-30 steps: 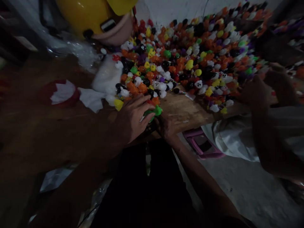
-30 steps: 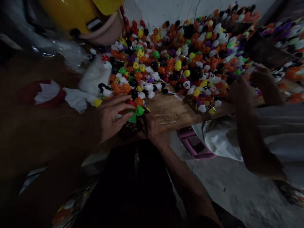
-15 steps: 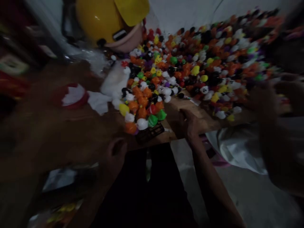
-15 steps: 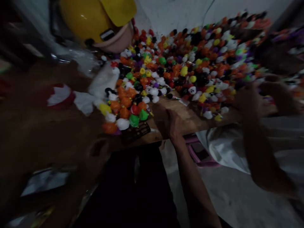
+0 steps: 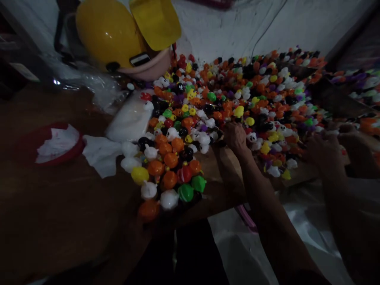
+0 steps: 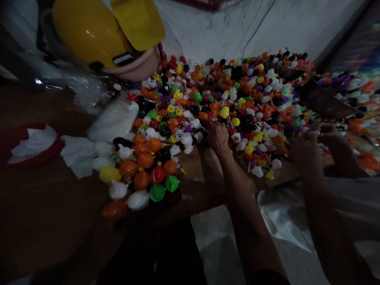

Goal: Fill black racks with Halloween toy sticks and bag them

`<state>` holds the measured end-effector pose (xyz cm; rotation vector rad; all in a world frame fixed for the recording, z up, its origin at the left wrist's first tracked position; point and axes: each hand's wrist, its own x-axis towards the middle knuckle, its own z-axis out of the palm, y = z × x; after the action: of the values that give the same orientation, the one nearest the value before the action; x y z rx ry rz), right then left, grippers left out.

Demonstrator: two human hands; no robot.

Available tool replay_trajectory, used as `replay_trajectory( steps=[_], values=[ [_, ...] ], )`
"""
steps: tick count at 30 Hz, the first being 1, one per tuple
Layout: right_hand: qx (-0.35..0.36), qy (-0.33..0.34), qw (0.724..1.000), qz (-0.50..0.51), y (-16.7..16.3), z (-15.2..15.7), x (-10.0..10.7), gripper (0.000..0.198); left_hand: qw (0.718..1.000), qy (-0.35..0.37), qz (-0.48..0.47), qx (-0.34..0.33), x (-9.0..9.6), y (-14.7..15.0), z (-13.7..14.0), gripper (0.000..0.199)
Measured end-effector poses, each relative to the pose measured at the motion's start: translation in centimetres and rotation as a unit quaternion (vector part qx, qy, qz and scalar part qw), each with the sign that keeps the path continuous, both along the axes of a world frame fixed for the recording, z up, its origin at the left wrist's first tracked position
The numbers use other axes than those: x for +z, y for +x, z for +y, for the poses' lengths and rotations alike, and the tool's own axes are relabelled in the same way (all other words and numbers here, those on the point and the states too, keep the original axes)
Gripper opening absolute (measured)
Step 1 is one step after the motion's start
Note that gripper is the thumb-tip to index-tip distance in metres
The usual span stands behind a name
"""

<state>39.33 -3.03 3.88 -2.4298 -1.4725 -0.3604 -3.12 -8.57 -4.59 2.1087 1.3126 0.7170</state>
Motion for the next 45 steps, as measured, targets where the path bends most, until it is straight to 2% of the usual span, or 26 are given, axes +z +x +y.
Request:
replay_trajectory(
  steps=[2, 6, 9, 11, 14, 17, 19, 22, 26, 31, 35, 37, 40, 42, 45],
  values=[
    [0.030, -0.019, 0.999, 0.001, 0.6, 1.7, -0.4, 0.029, 1.000, -0.008, -0.011, -0.004, -0.6, -0.1, 0.1, 0.029],
    [0.048, -0.078, 0.996, 0.023, 1.3, 4.4, -1.4, 0.024, 1.000, -0.013, -0.016, -0.001, -1.0, 0.3, 0.1, 0.039],
    [0.043, -0.097, 0.994, 0.031, 1.2, 5.0, -1.2, 0.023, 1.000, -0.020, -0.012, -0.001, -1.2, 0.4, -0.3, 0.029],
    [0.030, -0.079, 0.996, 0.025, 0.8, 4.4, -0.3, 0.023, 1.000, -0.022, -0.014, -0.003, -1.2, 0.5, -0.3, 0.025],
    [0.007, -0.016, 1.000, 0.010, -0.7, 1.8, 1.6, 0.027, 0.999, 0.024, -0.030, -0.008, -0.7, 0.8, -0.1, 0.031],
    [-0.013, 0.023, 0.999, 0.033, -3.1, -2.6, 2.5, 0.028, 0.994, 0.099, -0.045, -0.029, 0.5, 1.4, 0.4, 0.035],
    [0.005, 0.043, 0.997, 0.072, -4.8, -5.8, 2.0, 0.028, 0.992, 0.112, -0.038, -0.038, 1.3, 1.8, 0.6, 0.037],
    [0.059, 0.072, 0.987, 0.134, -7.2, -10.0, 0.2, 0.031, 0.993, 0.107, -0.001, -0.041, 2.0, 2.1, 0.7, 0.033],
    [0.062, 0.077, 0.974, 0.206, -9.1, -12.2, -1.7, 0.031, 0.987, 0.147, 0.025, -0.061, 2.0, 2.2, 0.9, 0.032],
    [0.043, 0.108, 0.974, 0.195, -9.8, -11.4, -2.3, 0.030, 0.983, 0.169, 0.025, -0.066, 1.6, 1.7, 1.9, 0.033],
    [0.061, 0.073, 0.983, 0.159, -8.6, -11.4, -2.8, 0.025, 0.988, 0.124, 0.028, -0.088, 1.4, 0.5, 2.0, 0.035],
    [0.055, 0.094, 0.984, 0.139, -7.3, -10.8, -2.7, 0.026, 0.989, 0.110, 0.025, -0.093, 1.4, 0.0, 1.8, 0.038],
    [0.032, 0.124, 0.986, 0.107, -6.5, -8.4, -2.2, 0.027, 0.990, 0.119, 0.015, -0.079, 1.5, -0.1, 1.6, 0.044],
    [0.041, 0.094, 0.991, 0.086, -7.8, -6.2, -1.7, 0.026, 0.990, 0.117, 0.017, -0.071, 1.6, -0.1, 1.5, 0.044],
    [0.099, 0.042, 0.992, 0.067, -10.7, -3.3, -0.8, 0.020, 0.992, 0.109, 0.014, -0.062, 1.5, -0.1, 1.3, 0.042]
  ],
)
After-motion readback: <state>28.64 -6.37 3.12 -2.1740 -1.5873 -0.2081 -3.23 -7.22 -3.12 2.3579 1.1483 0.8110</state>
